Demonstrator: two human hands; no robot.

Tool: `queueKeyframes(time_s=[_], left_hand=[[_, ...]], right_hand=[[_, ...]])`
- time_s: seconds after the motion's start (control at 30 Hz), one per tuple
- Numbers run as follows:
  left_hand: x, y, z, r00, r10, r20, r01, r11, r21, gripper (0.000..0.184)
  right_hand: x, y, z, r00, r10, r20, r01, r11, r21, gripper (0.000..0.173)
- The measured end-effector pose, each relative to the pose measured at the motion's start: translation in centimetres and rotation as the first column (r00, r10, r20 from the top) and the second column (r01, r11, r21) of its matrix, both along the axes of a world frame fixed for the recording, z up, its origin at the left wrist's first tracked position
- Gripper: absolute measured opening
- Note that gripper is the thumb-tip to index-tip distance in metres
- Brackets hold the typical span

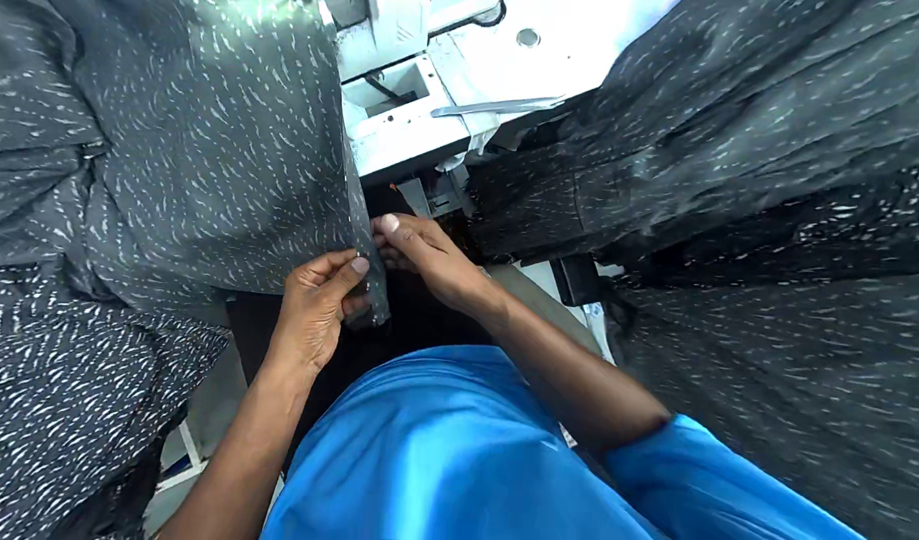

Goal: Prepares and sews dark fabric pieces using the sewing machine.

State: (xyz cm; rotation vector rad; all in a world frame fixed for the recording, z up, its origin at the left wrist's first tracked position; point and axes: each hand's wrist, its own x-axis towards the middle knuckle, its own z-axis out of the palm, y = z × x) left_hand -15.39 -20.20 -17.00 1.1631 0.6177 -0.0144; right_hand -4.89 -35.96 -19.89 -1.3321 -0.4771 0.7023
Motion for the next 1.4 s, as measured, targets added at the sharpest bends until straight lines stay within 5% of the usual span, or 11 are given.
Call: queueKeyframes(time_s=[0.17, 0.43, 0.57, 0.7, 0.87, 0.97, 1.07, 1.13, 1.2, 1.3, 1.4], left_hand=[[-0.1, -0.7, -0.3, 0.998, -0.060, -0.011, 0.061, 0.992, 0.106, 0.015], [0.0, -1.4, 0.3, 0.994, -0.095, 0.061, 0.076, 0.961, 0.266, 0.017], [-0.7, -1.0, 0.1, 0.985, -0.136, 0.106, 0.098, 0.947, 0.307, 0.019], [-2.9, -0.8, -0.2, 0.947, -0.294, 0.129, 0.164, 0.789, 0.592, 0.031], [-4.0, -0.6, -1.5, 0.918, -0.379, 0.117, 0.165, 0.634, 0.755, 0.046], [-4.0, -0.7, -1.4, 0.941, -0.312, 0.127, 0.163, 0.751, 0.640, 0.049], [-4.0, -0.7, -0.8, 0.985, -0.152, 0.082, 0.130, 0.966, 0.223, 0.043], [-4.0, -0.6, -0.6, 0.997, -0.079, 0.016, 0.079, 0.996, 0.028, 0.028], [-4.3, -0.8, -0.4, 0.995, -0.097, 0.002, 0.097, 0.991, 0.093, 0.012], [-5.2, -1.3, 0.6, 0.958, -0.283, 0.038, 0.191, 0.735, 0.651, 0.009], [-3.7, -2.0, 2.0, 0.907, -0.415, 0.079, 0.115, 0.423, 0.899, 0.013]], right_hand=[[-2.7, -1.1, -2.2, 0.965, 0.045, -0.260, -0.021, 0.995, 0.096, 0.062], [-3.9, -2.2, -1.6, 0.997, 0.060, -0.051, -0.058, 0.997, 0.048, 0.024], [-4.6, -2.8, -1.5, 0.985, 0.044, -0.168, -0.033, 0.997, 0.067, 0.018], [-5.0, -3.1, -0.9, 0.934, 0.084, -0.347, -0.028, 0.986, 0.165, 0.020], [-5.1, -2.8, -0.6, 0.935, 0.069, -0.349, -0.024, 0.991, 0.132, 0.022], [-5.2, -3.0, -0.1, 0.916, 0.076, -0.393, -0.018, 0.989, 0.150, 0.026], [-5.4, -3.3, 0.0, 0.937, 0.048, -0.346, 0.017, 0.983, 0.182, 0.026], [-5.2, -3.4, -0.4, 0.952, 0.014, -0.305, 0.052, 0.977, 0.208, 0.025], [-4.9, -3.1, -0.8, 0.965, -0.031, -0.261, 0.081, 0.980, 0.183, 0.024], [-4.2, -2.6, -0.4, 0.991, -0.108, -0.083, 0.113, 0.992, 0.062, 0.034], [0.4, -0.5, 2.1, 0.987, -0.117, 0.110, 0.116, 0.993, 0.016, 0.047]])
